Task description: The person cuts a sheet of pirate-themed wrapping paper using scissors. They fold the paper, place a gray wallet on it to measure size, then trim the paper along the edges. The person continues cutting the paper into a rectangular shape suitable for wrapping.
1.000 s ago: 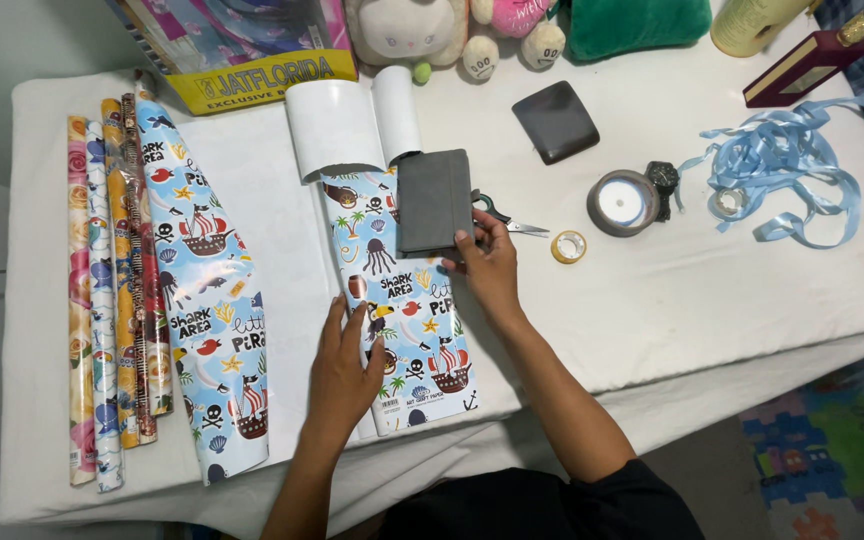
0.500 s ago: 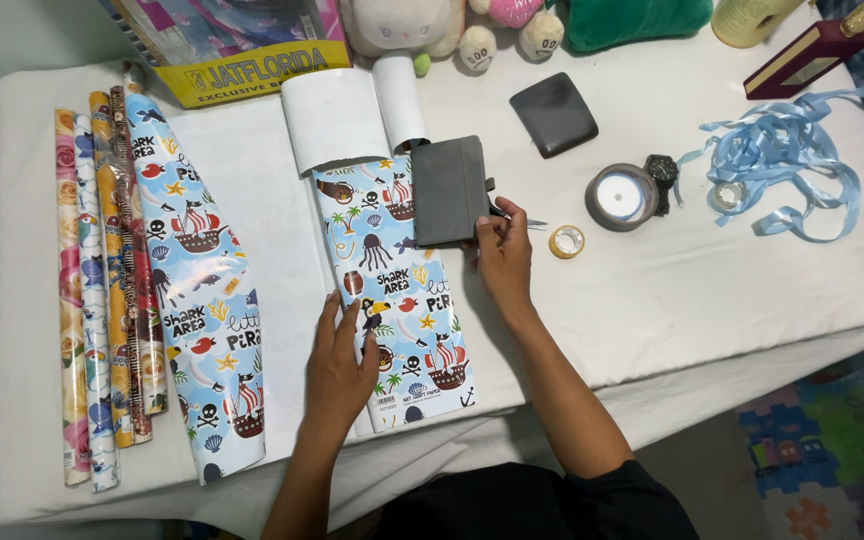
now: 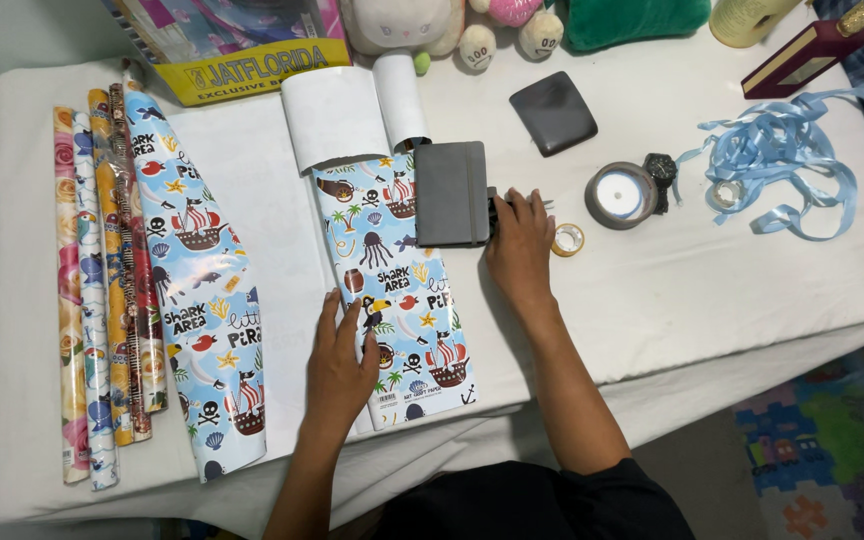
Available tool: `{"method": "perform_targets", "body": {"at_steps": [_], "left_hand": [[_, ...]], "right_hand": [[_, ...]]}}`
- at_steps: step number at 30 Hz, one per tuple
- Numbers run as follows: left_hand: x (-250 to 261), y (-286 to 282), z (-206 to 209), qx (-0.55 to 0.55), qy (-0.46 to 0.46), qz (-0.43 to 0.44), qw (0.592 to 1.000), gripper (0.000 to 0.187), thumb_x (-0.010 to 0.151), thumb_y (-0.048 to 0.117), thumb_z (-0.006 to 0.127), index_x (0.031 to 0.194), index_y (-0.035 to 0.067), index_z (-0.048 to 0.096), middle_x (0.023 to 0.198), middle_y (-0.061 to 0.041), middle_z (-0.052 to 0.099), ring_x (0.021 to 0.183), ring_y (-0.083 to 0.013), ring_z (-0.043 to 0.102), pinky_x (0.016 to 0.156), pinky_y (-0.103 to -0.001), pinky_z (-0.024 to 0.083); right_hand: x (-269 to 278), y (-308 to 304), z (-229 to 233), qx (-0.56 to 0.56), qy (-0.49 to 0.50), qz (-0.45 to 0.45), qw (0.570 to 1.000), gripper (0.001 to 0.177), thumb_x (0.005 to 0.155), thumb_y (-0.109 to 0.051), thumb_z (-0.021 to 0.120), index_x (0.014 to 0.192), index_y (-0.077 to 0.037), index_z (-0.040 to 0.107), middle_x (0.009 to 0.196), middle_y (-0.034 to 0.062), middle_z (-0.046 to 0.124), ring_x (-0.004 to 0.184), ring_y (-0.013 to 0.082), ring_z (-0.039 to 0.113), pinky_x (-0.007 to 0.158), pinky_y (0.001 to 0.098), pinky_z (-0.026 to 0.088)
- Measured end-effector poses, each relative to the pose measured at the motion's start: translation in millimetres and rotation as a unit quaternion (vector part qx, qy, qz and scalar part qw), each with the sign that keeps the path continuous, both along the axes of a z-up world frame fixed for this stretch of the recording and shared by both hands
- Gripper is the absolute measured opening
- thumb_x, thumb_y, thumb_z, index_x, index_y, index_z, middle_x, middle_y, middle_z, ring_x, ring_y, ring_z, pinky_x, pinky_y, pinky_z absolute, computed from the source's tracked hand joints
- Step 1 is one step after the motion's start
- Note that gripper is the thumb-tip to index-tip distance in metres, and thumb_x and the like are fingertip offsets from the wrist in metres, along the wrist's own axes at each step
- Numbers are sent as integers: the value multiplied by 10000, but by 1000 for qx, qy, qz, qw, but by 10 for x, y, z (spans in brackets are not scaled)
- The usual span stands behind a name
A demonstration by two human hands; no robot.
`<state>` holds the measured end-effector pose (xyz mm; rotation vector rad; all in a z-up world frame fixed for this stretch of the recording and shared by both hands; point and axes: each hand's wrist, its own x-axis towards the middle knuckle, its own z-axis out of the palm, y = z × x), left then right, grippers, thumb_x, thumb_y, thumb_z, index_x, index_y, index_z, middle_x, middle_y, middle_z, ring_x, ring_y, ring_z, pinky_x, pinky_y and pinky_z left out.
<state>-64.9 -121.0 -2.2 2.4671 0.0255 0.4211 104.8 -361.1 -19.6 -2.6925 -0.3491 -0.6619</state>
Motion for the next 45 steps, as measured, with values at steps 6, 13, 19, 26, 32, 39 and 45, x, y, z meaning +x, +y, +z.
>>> {"method": "perform_targets", "body": {"at_steps": [6, 13, 19, 26, 32, 39, 45], "left_hand": [[-15, -1, 7, 12, 1, 4, 1000, 480, 908, 120, 655, 1362, -13, 574, 1511, -278, 445, 1435, -450, 425, 1105, -503, 442], [-5, 69, -54, 33, 3, 8, 999, 462, 903, 149, 665, 1324, -28, 595, 1469, -252, 505, 1449, -443, 407, 1186, -574, 327], [-39, 122, -124, 42, 14, 9, 999, 476, 925, 190, 671, 1331, -45, 592, 1477, -276, 488, 1456, -432, 402, 1197, -569, 306], [-83, 156, -111, 41, 11, 13, 999, 516, 926, 230, 686, 1354, -38, 580, 1510, -265, 472, 1468, -422, 383, 1203, -560, 287], [-163, 214, -77, 59, 29, -20, 998, 573, 942, 313, 670, 1384, -35, 561, 1518, -286, 448, 1479, -419, 359, 1208, -570, 248], [-226, 201, -83, 104, 43, -46, 993, 627, 946, 381, 658, 1412, -20, 535, 1503, -295, 434, 1477, -417, 344, 1195, -605, 223], [-241, 123, -155, 119, 39, -23, 992, 587, 980, 347, 595, 1446, 2, 509, 1532, -283, 421, 1493, -406, 330, 1209, -597, 212]], "right_hand": [[-2, -79, 11, 61, 101, 16, 993, 437, 933, -106, 644, 1357, -18, 582, 1253, 164, 589, 1193, 406, 506, 1079, 696, 290], [2, -64, 117, 30, 157, 10, 987, 436, 963, -143, 660, 1370, -9, 580, 1183, 191, 599, 1137, 378, 534, 1096, 642, 339], [-77, -139, 225, 30, 160, 87, 983, 621, 822, -106, 716, 1396, 43, 533, 1186, 225, 598, 1106, 394, 562, 957, 513, 454], [-150, -102, 280, 48, 209, 46, 976, 592, 835, -60, 742, 1394, 0, 556, 1131, 216, 608, 1063, 390, 583, 892, 483, 497], [-237, -108, 246, 19, 222, 36, 974, 502, 876, -57, 715, 1337, 61, 555, 1060, 271, 604, 971, 423, 597, 823, 508, 505], [-499, -233, 413, -33, 204, 51, 977, 458, 902, -41, 644, 1326, 109, 564, 991, 292, 607, 890, 428, 606, 771, 500, 517], [-752, -300, 745, 3, 281, 48, 959, 275, 974, -106, 614, 1208, 37, 635, 1021, 237, 613, 964, 386, 602, 829, 474, 508]]}}
